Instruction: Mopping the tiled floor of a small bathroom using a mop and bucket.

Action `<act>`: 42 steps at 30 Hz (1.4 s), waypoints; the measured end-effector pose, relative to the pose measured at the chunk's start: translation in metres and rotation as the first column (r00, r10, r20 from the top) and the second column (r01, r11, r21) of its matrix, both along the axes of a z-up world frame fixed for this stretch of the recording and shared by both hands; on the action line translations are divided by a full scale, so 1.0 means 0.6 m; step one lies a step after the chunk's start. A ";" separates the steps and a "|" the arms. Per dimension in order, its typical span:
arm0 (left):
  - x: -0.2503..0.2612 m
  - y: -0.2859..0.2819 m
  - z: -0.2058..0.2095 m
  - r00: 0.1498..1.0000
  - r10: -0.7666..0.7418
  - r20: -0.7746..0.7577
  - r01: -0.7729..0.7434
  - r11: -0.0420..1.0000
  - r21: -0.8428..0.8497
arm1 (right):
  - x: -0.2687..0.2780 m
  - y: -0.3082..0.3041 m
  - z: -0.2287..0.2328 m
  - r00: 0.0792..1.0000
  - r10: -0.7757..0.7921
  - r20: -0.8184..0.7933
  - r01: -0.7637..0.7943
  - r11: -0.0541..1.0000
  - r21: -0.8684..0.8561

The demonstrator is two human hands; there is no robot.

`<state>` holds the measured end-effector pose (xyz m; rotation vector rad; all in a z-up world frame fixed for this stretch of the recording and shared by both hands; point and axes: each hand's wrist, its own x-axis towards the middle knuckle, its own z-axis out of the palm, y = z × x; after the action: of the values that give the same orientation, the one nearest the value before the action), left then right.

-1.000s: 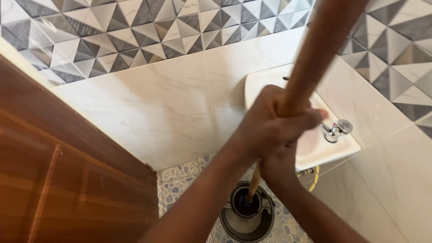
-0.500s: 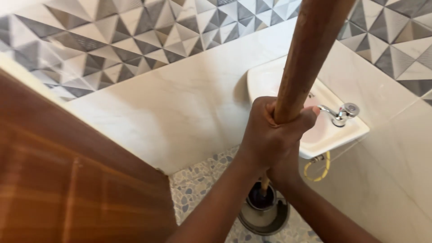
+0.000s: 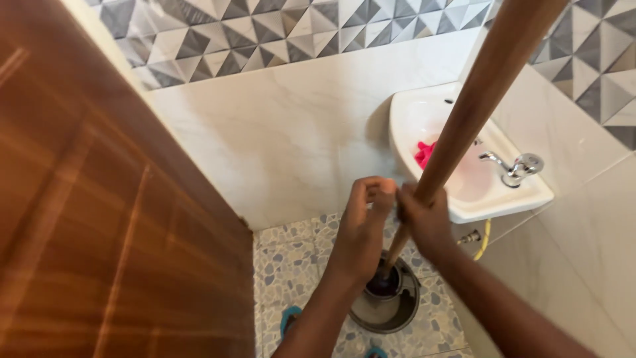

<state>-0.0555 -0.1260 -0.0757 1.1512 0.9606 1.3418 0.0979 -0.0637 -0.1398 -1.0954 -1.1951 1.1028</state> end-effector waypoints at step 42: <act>-0.016 -0.381 -0.266 0.309 0.624 0.718 0.330 0.637 -0.696 | -0.139 -0.545 0.081 0.826 0.382 0.414 -0.507 0.825 0.250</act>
<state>-0.0649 -0.3548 -0.2352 -0.5533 0.5573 1.2298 0.0146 -0.3905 -0.0912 -0.7548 -1.9330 1.0070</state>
